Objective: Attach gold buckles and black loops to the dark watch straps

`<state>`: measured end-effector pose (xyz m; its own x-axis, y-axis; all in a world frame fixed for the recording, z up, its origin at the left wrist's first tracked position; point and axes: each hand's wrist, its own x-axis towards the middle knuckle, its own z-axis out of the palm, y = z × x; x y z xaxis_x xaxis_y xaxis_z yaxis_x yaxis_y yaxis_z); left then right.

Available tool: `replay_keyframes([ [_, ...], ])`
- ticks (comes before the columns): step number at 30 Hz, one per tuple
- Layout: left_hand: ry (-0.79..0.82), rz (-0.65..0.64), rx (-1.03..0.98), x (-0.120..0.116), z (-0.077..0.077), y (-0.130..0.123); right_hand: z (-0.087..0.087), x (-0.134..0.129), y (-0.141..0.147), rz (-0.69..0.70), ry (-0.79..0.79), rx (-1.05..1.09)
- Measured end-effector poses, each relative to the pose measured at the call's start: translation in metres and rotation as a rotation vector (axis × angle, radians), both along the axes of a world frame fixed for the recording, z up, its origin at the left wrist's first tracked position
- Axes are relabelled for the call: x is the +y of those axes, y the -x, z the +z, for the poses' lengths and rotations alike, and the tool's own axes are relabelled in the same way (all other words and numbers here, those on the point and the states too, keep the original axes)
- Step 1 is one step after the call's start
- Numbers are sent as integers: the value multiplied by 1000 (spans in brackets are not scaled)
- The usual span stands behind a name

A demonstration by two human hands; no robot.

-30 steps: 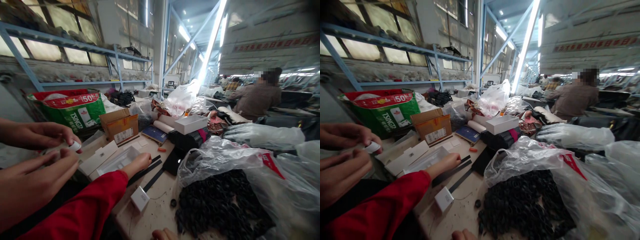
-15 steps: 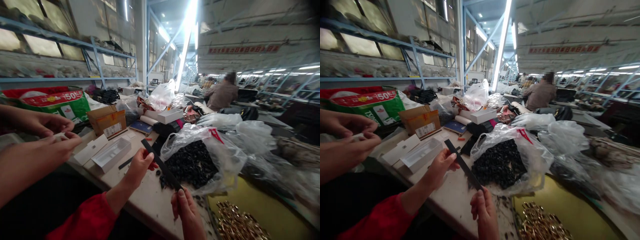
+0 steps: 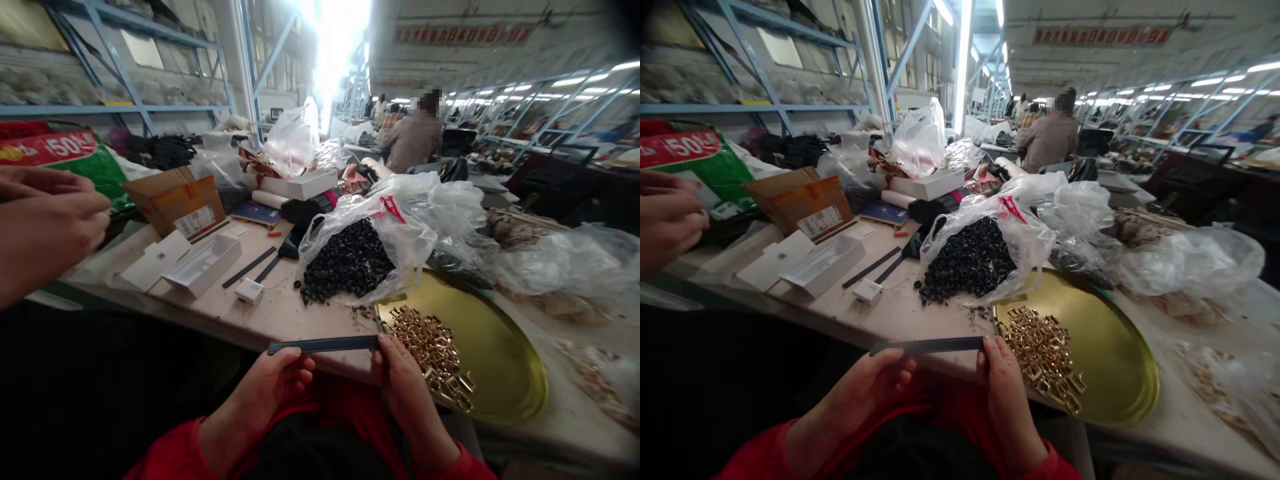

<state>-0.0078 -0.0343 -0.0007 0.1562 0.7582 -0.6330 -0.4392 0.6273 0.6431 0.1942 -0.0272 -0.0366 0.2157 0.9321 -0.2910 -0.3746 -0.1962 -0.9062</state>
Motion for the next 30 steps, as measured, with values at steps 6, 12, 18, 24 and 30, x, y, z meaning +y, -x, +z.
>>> replay_keyframes([
  [6,14,25,-54,-9,-2,8,-9,1,-3,-13,27,-19],
  [12,-3,20,-58,-6,-11,17,-22,10,-4,20,99,-31],
  [18,-31,-14,-19,11,-28,24,-26,30,-4,22,117,-80],
  [24,-101,-409,144,33,-35,28,-25,55,-3,8,140,-44],
  [30,-25,-613,-125,49,-34,2,-17,74,28,286,111,-183],
])
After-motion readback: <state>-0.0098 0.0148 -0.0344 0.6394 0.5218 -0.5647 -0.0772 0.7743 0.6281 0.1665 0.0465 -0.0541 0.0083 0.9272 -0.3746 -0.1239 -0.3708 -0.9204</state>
